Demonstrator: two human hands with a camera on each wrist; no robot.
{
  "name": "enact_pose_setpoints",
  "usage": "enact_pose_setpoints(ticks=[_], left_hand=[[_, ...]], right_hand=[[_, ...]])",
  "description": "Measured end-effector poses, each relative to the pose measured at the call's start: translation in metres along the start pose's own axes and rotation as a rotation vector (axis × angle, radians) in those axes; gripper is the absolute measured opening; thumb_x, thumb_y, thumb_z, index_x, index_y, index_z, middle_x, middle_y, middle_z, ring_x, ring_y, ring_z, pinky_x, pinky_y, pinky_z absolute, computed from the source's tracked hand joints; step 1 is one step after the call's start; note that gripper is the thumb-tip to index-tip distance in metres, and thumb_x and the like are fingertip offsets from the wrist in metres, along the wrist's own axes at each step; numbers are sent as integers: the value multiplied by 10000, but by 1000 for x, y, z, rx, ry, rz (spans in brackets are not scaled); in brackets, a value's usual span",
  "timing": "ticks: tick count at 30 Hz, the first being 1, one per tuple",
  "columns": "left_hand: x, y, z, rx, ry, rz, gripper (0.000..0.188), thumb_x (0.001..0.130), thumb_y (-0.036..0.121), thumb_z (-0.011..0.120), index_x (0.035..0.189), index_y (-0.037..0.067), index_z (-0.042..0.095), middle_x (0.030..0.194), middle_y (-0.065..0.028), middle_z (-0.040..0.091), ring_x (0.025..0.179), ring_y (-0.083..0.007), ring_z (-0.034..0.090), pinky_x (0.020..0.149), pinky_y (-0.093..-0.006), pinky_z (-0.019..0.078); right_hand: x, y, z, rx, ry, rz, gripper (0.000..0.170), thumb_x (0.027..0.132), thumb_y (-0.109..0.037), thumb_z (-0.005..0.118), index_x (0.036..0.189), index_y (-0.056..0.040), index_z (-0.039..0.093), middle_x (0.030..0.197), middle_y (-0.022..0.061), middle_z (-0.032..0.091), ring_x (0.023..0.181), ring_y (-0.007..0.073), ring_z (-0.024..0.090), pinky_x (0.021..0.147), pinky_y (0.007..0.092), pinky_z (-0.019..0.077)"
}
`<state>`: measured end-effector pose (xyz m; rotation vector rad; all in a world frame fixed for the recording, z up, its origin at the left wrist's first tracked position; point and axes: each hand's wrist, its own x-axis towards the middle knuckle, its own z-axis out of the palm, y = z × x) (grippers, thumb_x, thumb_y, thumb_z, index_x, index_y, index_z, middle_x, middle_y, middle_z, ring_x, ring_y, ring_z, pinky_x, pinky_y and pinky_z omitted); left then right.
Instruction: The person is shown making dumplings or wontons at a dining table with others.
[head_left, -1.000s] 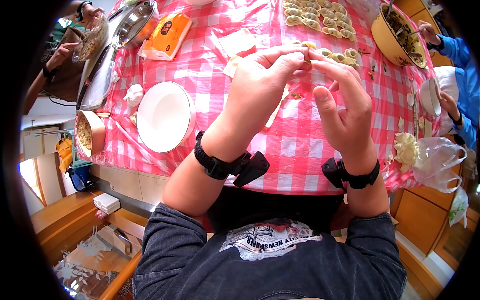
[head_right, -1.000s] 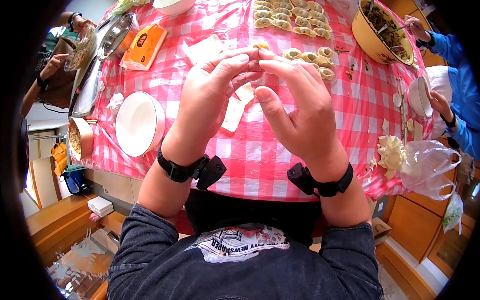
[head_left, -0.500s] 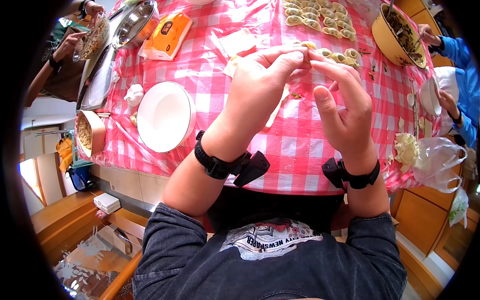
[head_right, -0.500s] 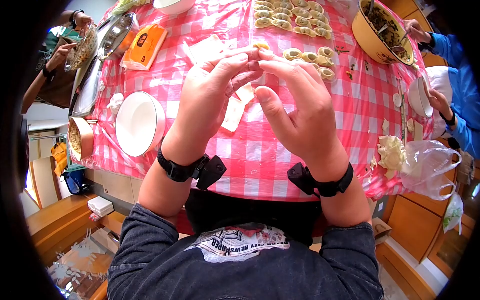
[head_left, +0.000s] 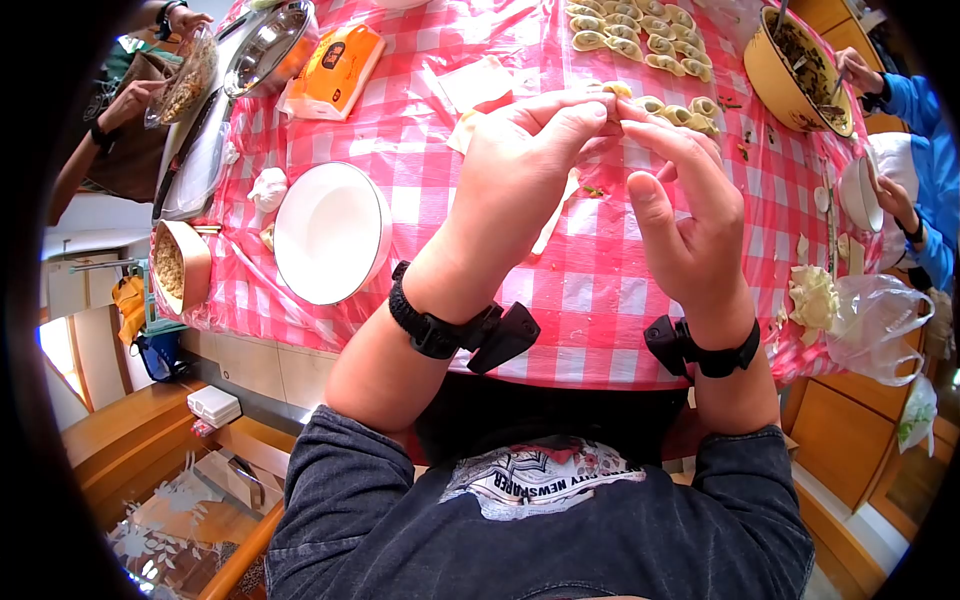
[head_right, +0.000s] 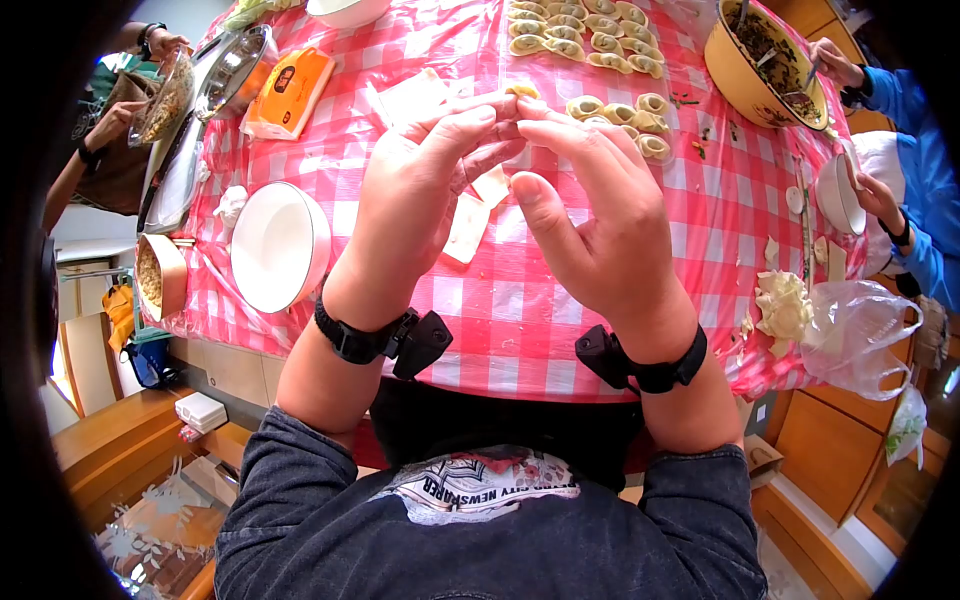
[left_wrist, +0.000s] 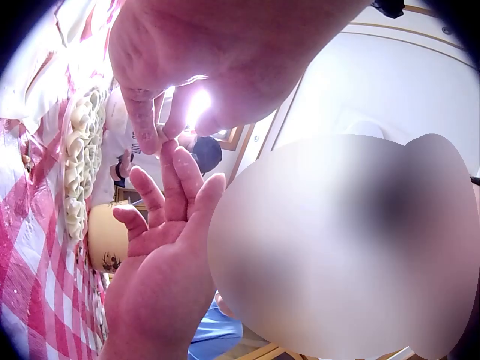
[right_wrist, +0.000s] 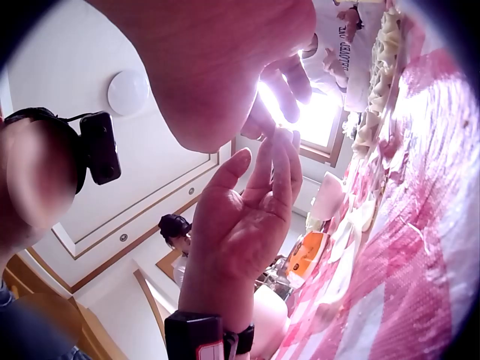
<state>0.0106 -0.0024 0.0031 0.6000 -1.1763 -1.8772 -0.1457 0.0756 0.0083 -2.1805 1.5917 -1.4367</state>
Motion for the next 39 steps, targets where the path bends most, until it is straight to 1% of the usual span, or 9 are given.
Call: enact_pose_setpoints(ticks=[7, 9, 14, 22, 28, 32, 39], left_hand=[[0, 0, 0, 4, -1, -1, 313, 984, 146, 544, 1199, -66, 628, 1162, -171, 674, 1062, -235, 673, 971, -358, 529], [0, -1, 0, 1, 5, -4, 314, 984, 144, 543, 1200, -67, 628, 1158, -170, 675, 1058, -234, 674, 965, -355, 531], [0, -1, -1, 8, 4, -2, 314, 983, 136, 542, 1204, -71, 626, 1152, -171, 679, 1045, -233, 679, 949, -346, 537], [-1, 2, 0, 21, -5, -19, 305, 980, 130, 545, 1206, -54, 635, 1167, -157, 682, 1030, -209, 684, 862, -304, 553], [0, 0, -1, 30, -7, -13, 302, 983, 134, 541, 1202, -50, 638, 1158, -154, 684, 1016, -200, 687, 851, -300, 556], [0, 0, 1, 25, -3, -14, 302, 984, 139, 542, 1201, -48, 639, 1154, -153, 685, 1013, -200, 688, 842, -298, 556], [0, 0, 0, 53, 5, -17, 301, 988, 142, 538, 1192, -52, 642, 1115, -137, 693, 951, -178, 691, 823, -294, 562]], right_hand=[[0, 0, 0, 9, 8, 5, 285, 905, -159, 667, 1122, 23, 652, 1115, 170, 691, 953, 287, 651, 870, 370, 502], [0, -2, 0, 25, -1, 37, 281, 903, -160, 671, 1117, 22, 655, 1098, 168, 693, 946, 290, 650, 860, 369, 504], [0, 0, -1, 11, 6, 14, 276, 901, -160, 675, 1108, 22, 659, 1089, 167, 694, 944, 290, 652, 859, 369, 506], [0, 0, 0, 8, 14, 12, 278, 903, -170, 678, 1105, 20, 663, 1075, 168, 697, 962, 298, 654, 865, 372, 506], [0, 0, -1, 4, 8, 12, 283, 904, -178, 678, 1108, 18, 663, 1071, 169, 696, 960, 300, 654, 864, 373, 507], [0, 0, -1, -1, 8, 6, 281, 903, -172, 676, 1109, 19, 662, 1077, 173, 694, 952, 295, 654, 857, 371, 509], [0, 0, -1, 12, 11, 9, 281, 907, -167, 667, 1110, 26, 657, 1073, 172, 694, 934, 277, 650, 842, 359, 511]])
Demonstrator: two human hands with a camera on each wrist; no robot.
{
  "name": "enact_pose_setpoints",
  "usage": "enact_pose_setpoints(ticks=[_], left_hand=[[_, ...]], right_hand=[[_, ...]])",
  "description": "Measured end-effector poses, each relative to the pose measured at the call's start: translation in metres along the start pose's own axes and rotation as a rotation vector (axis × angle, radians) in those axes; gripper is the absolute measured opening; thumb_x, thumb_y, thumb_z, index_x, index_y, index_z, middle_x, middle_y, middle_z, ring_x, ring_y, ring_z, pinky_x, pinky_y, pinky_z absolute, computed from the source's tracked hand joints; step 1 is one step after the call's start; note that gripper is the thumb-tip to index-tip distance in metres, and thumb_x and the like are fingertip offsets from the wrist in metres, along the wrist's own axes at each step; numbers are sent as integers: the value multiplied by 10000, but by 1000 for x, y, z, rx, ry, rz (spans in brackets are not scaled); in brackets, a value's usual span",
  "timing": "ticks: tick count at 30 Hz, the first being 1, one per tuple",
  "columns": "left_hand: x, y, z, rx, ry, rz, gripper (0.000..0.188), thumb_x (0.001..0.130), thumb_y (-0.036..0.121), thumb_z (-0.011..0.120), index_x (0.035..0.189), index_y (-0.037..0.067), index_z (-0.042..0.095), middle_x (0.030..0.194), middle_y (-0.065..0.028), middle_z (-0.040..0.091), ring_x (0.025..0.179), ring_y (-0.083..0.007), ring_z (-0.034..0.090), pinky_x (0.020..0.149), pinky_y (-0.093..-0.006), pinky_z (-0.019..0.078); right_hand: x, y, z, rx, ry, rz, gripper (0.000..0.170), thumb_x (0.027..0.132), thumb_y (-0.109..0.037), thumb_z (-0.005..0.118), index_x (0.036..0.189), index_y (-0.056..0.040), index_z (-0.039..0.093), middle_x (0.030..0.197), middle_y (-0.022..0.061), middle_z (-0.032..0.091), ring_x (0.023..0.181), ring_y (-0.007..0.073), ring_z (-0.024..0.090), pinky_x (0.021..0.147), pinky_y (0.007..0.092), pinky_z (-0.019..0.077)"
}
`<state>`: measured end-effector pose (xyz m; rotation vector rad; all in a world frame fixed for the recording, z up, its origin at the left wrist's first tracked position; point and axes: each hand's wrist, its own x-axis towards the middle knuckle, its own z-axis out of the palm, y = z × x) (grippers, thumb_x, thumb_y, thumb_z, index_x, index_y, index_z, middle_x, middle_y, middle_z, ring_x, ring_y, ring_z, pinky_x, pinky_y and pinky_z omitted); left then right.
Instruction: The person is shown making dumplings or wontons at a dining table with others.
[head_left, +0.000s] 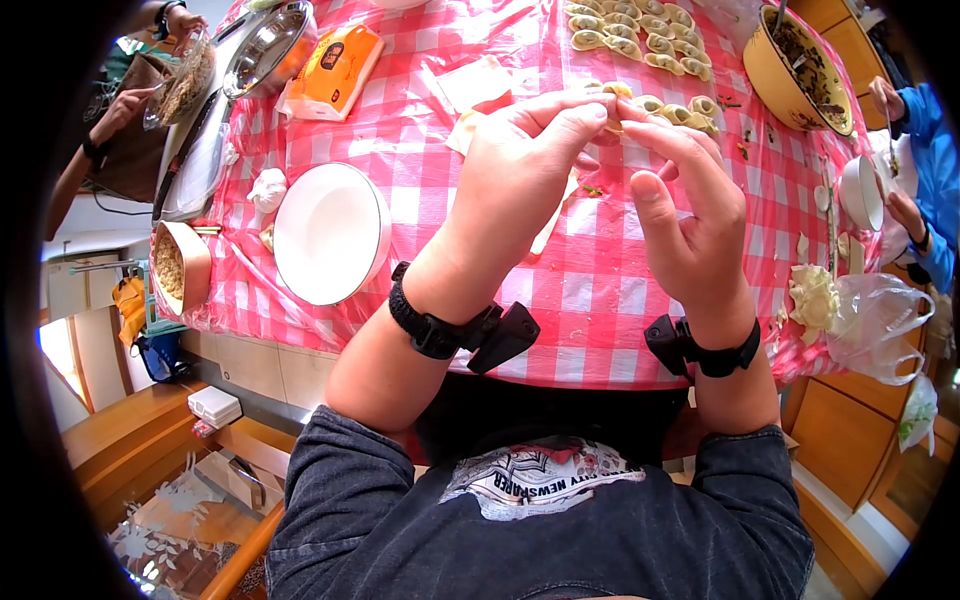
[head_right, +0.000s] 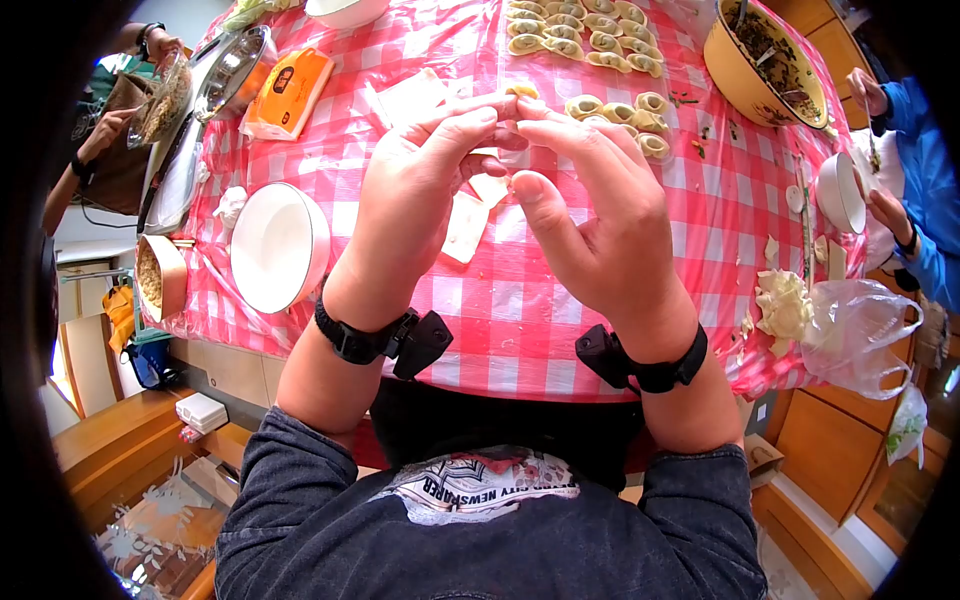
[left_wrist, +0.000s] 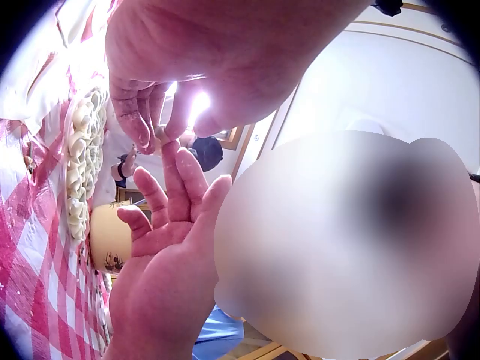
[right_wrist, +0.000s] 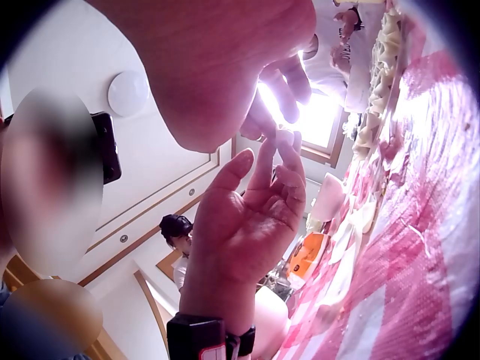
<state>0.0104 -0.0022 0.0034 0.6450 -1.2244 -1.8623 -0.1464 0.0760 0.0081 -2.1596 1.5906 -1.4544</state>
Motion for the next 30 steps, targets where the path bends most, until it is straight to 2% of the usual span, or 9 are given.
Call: enact_pose_setpoints(ticks=[12, 30], left_hand=[[0, -1, 0, -17, -5, -4, 300, 993, 124, 521, 1200, -62, 631, 1133, -158, 688, 983, -202, 692, 842, -304, 568], [0, 0, 0, 28, -6, 3, 305, 983, 148, 544, 1196, -46, 645, 1141, -140, 691, 980, -182, 691, 835, -287, 557]], right_hand=[[-1, 3, 1, 66, 22, -8, 328, 974, -256, 600, 1123, 31, 654, 1054, 161, 694, 910, 256, 645, 813, 347, 507], [-1, 2, 0, 69, 19, 4, 316, 966, -246, 610, 1108, 33, 657, 1078, 167, 695, 912, 260, 649, 815, 348, 510]])
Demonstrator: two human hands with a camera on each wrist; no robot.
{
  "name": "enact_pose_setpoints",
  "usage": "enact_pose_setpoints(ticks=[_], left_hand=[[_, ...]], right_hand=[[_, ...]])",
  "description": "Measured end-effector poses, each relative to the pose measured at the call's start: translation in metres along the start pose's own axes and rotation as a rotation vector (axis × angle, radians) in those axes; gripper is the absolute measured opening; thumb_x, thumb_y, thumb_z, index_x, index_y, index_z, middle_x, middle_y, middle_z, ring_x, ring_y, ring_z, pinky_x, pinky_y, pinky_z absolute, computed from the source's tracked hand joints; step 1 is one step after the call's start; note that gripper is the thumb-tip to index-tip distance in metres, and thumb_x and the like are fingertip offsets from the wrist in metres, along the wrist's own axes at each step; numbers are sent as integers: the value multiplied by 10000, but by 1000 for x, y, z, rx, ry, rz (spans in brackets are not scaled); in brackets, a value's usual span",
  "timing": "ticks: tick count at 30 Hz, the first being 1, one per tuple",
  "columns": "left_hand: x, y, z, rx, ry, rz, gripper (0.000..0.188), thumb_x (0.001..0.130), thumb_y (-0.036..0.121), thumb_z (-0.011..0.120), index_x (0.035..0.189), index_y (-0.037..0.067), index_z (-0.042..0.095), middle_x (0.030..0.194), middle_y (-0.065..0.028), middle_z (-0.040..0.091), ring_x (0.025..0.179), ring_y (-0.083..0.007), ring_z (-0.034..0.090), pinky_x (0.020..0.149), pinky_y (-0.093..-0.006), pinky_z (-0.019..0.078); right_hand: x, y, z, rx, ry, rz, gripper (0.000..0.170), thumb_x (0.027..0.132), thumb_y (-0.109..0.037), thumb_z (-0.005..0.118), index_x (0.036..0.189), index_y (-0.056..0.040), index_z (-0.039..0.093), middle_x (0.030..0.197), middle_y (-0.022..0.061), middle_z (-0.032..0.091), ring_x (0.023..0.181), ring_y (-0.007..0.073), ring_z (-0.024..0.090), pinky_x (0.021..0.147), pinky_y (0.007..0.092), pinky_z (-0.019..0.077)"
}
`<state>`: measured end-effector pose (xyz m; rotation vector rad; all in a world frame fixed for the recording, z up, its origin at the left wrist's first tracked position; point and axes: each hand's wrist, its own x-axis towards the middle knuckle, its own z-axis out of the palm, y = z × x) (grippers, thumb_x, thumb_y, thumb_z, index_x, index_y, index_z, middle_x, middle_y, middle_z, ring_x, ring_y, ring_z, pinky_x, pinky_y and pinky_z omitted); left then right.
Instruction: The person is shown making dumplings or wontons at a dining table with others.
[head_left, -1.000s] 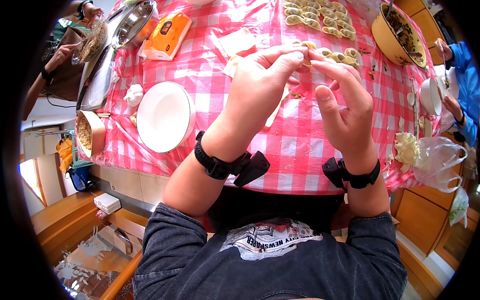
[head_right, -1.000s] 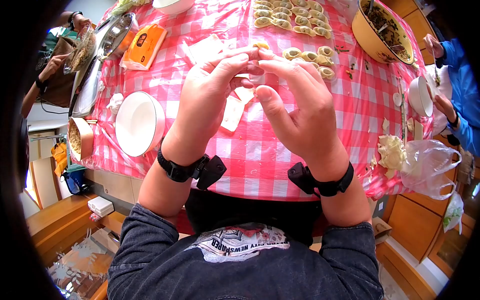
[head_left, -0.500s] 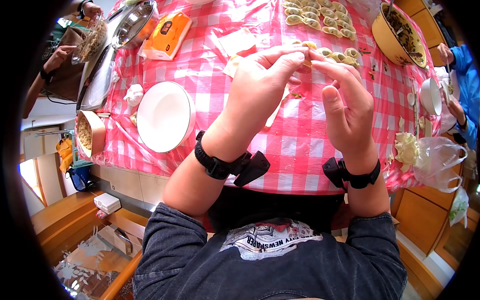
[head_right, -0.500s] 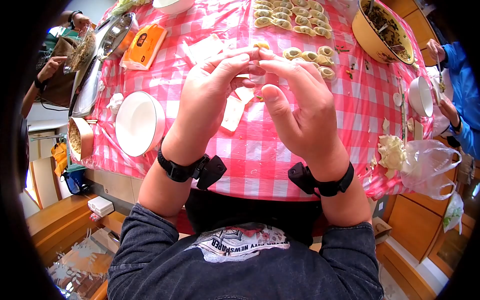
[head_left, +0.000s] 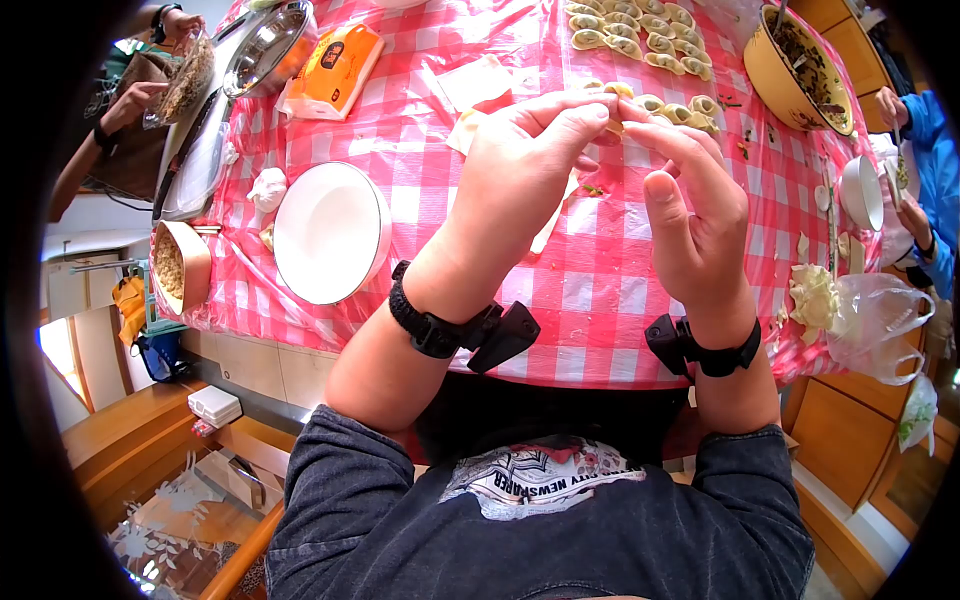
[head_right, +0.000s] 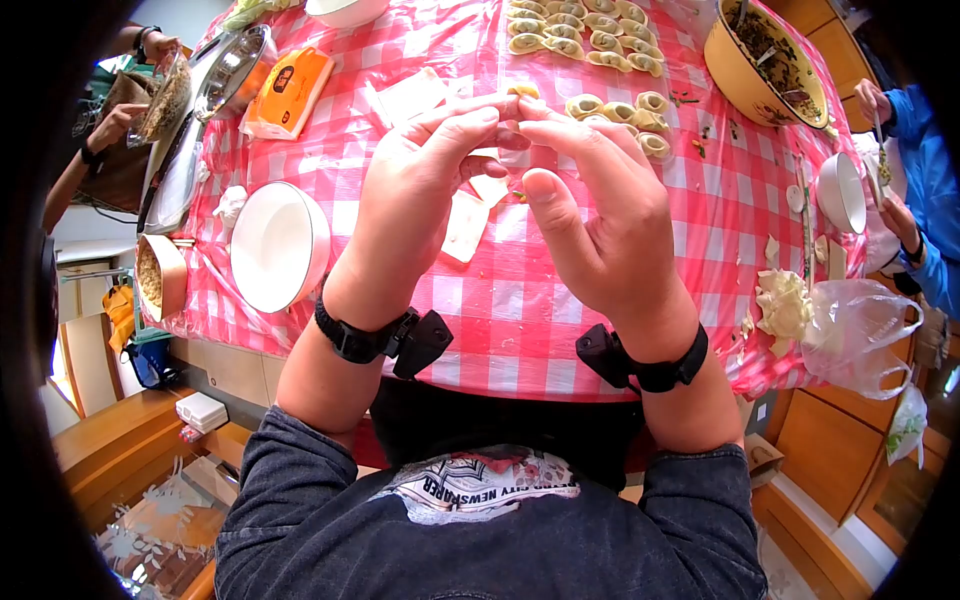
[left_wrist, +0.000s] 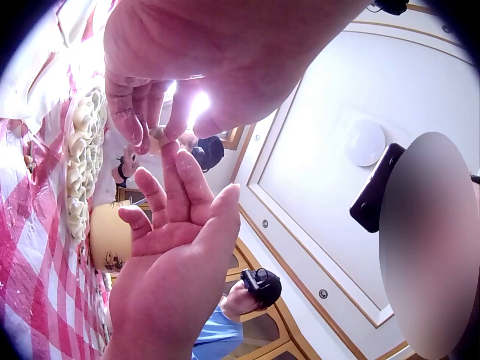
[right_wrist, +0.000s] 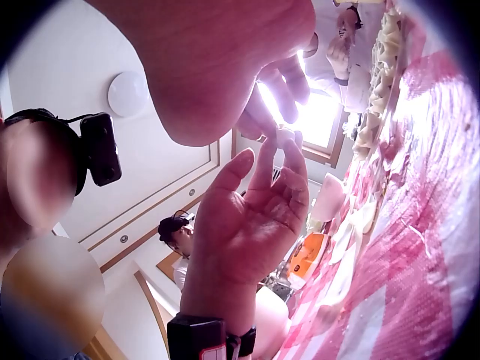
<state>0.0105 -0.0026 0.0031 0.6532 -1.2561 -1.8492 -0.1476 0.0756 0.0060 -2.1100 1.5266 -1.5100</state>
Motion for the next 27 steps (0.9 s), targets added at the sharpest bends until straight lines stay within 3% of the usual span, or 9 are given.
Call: enact_pose_setpoints(ticks=[19, 27], left_hand=[[1, 0, -1, 24, 26, 9, 310, 988, 137, 521, 1192, -65, 640, 1143, -155, 690, 1003, -206, 690, 823, -299, 564], [2, -1, -2, -26, -1, -1, 315, 999, 134, 510, 1201, -75, 629, 1156, -168, 682, 1052, -223, 674, 913, -326, 540]], right_hand=[[-1, 2, 1, 14, 26, -7, 316, 971, -254, 603, 1096, 31, 657, 1006, 154, 690, 886, 252, 641, 773, 336, 499], [-7, 1, 2, 148, 50, 118, 355, 995, -287, 577, 1152, 24, 643, 1092, 145, 694, 853, 174, 629, 688, 268, 459]])
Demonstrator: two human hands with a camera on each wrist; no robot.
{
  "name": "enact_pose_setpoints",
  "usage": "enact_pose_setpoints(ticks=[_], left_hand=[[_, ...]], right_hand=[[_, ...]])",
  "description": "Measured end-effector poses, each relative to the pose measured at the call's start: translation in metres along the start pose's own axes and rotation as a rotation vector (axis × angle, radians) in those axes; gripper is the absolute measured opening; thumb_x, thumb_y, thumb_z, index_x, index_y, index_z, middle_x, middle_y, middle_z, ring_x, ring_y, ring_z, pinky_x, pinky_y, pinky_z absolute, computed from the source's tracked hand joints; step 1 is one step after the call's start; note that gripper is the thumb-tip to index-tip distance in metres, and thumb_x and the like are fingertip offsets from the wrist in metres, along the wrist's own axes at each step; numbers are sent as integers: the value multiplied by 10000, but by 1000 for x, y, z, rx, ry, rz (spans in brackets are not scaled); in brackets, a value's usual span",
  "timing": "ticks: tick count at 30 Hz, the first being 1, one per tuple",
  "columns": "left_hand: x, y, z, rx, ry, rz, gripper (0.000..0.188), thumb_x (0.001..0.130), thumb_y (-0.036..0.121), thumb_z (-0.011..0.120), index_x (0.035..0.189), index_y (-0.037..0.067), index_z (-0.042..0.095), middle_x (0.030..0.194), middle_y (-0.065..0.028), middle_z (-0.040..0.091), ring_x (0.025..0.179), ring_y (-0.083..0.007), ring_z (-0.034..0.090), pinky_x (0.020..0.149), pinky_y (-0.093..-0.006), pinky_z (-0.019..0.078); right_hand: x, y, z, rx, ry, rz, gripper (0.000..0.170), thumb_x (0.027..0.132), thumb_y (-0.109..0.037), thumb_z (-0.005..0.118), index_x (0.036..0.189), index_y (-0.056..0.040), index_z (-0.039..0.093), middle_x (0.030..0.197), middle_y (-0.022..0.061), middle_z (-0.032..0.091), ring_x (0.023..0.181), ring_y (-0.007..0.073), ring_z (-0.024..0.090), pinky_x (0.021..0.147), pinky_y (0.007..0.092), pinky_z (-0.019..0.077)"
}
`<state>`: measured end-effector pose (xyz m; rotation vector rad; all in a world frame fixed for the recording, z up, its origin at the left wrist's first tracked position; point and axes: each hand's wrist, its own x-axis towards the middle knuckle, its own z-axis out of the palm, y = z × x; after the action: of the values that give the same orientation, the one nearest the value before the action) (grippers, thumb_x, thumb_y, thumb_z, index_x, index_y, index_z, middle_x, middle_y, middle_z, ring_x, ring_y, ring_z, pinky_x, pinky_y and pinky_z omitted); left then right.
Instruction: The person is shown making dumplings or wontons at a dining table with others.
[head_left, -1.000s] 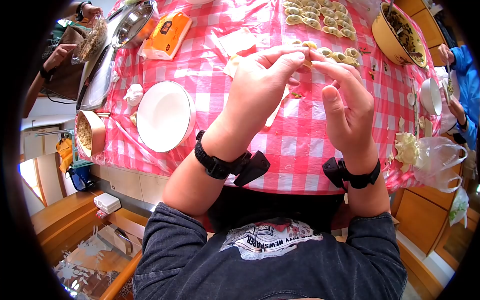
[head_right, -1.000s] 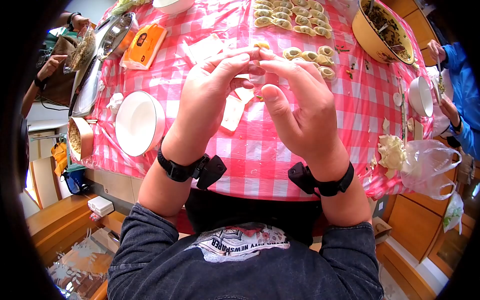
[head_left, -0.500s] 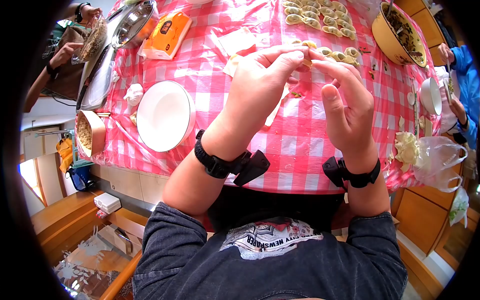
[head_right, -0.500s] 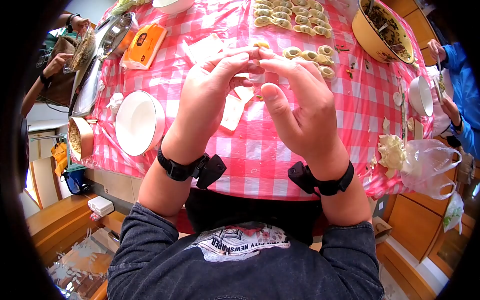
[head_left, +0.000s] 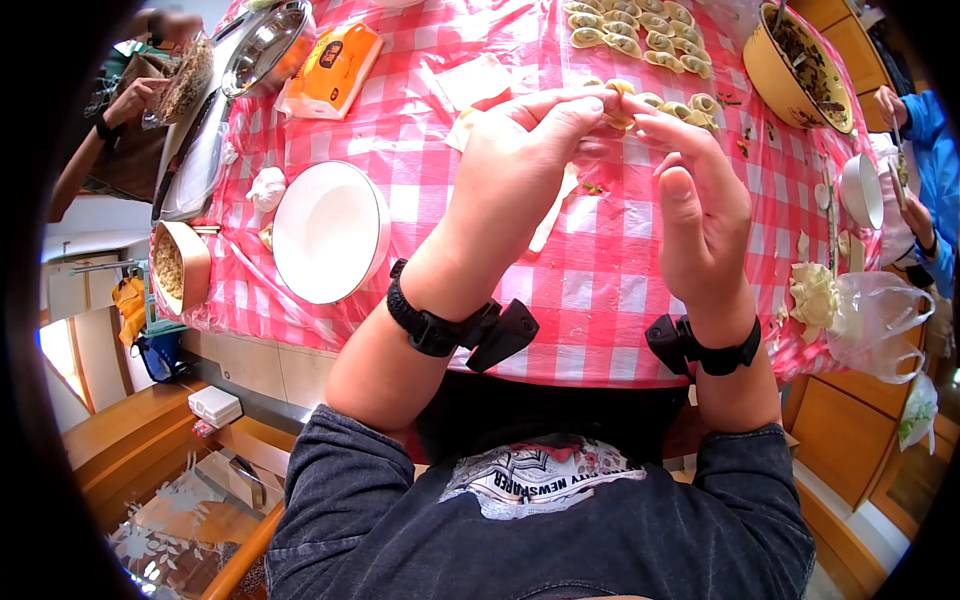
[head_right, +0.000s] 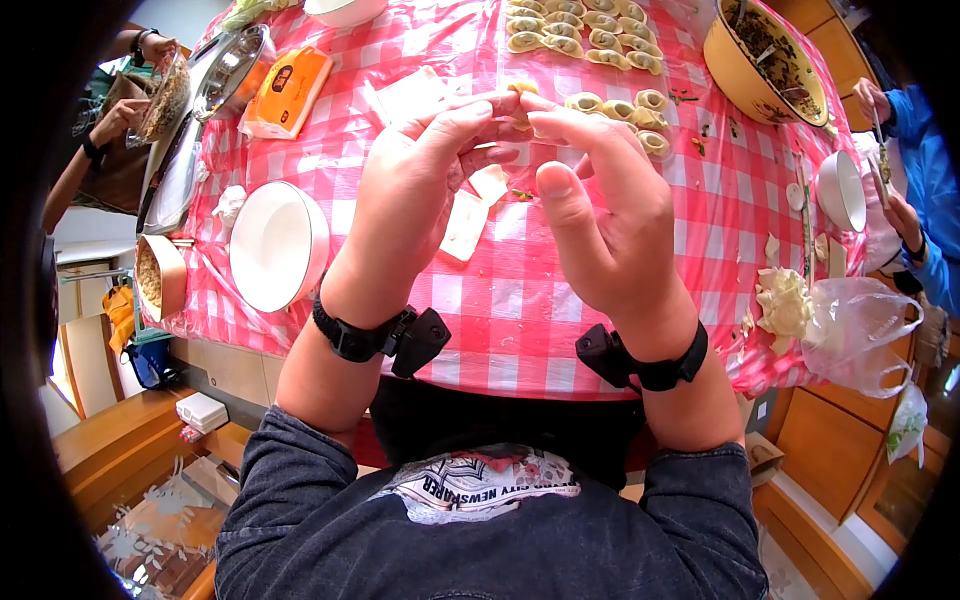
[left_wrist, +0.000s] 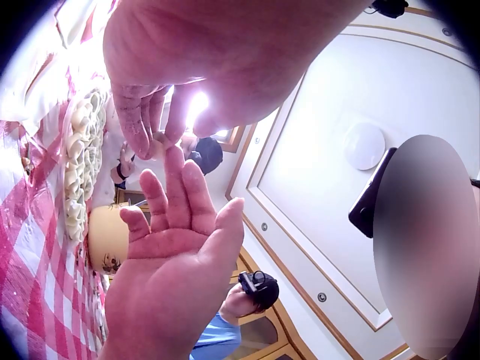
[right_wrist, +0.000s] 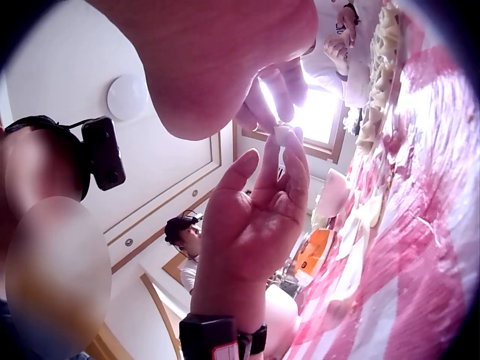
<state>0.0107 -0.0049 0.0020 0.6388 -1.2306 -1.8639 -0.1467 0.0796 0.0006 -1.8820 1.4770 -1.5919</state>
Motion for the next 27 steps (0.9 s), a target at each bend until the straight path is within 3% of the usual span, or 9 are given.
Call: enact_pose_setpoints(ticks=[7, 15, 23, 25, 27], left_hand=[[0, 0, 1, -41, 11, -1, 328, 1007, 135, 503, 1206, -102, 610, 1171, -187, 668, 1067, -250, 668, 939, -354, 535], [1, -2, 0, -27, 34, 4, 331, 1007, 134, 504, 1208, -110, 603, 1174, -200, 662, 1063, -264, 669, 945, -359, 532], [0, -2, 1, -21, 43, 1, 325, 1005, 136, 514, 1203, -101, 613, 1157, -189, 673, 1050, -252, 676, 933, -349, 536], [1, -4, 2, -118, 80, 17, 264, 971, 125, 596, 1131, -64, 686, 1048, -128, 720, 895, -141, 687, 802, -254, 552], [1, -3, 2, -114, 79, 12, 262, 970, 124, 595, 1128, -62, 689, 1044, -124, 722, 893, -139, 687, 801, -251, 552]], right_hand=[[0, 4, 0, 10, 51, -57, 372, 1011, -306, 544, 1152, 25, 639, 1087, 137, 690, 804, 148, 619, 681, 260, 456], [1, 4, -3, -19, 79, -86, 345, 1029, -273, 503, 1147, 27, 627, 1094, 151, 673, 866, 162, 607, 754, 267, 468], [1, 5, -3, -32, 58, -104, 325, 1021, -258, 520, 1120, 25, 643, 1087, 147, 678, 839, 162, 603, 708, 260, 461], [2, 3, -4, -38, 57, -105, 319, 1017, -252, 527, 1115, 26, 647, 1080, 145, 680, 829, 162, 600, 691, 257, 457], [2, 1, -4, -52, 8, -88, 308, 1008, -242, 542, 1115, 26, 649, 1084, 142, 687, 835, 168, 597, 662, 258, 448]])
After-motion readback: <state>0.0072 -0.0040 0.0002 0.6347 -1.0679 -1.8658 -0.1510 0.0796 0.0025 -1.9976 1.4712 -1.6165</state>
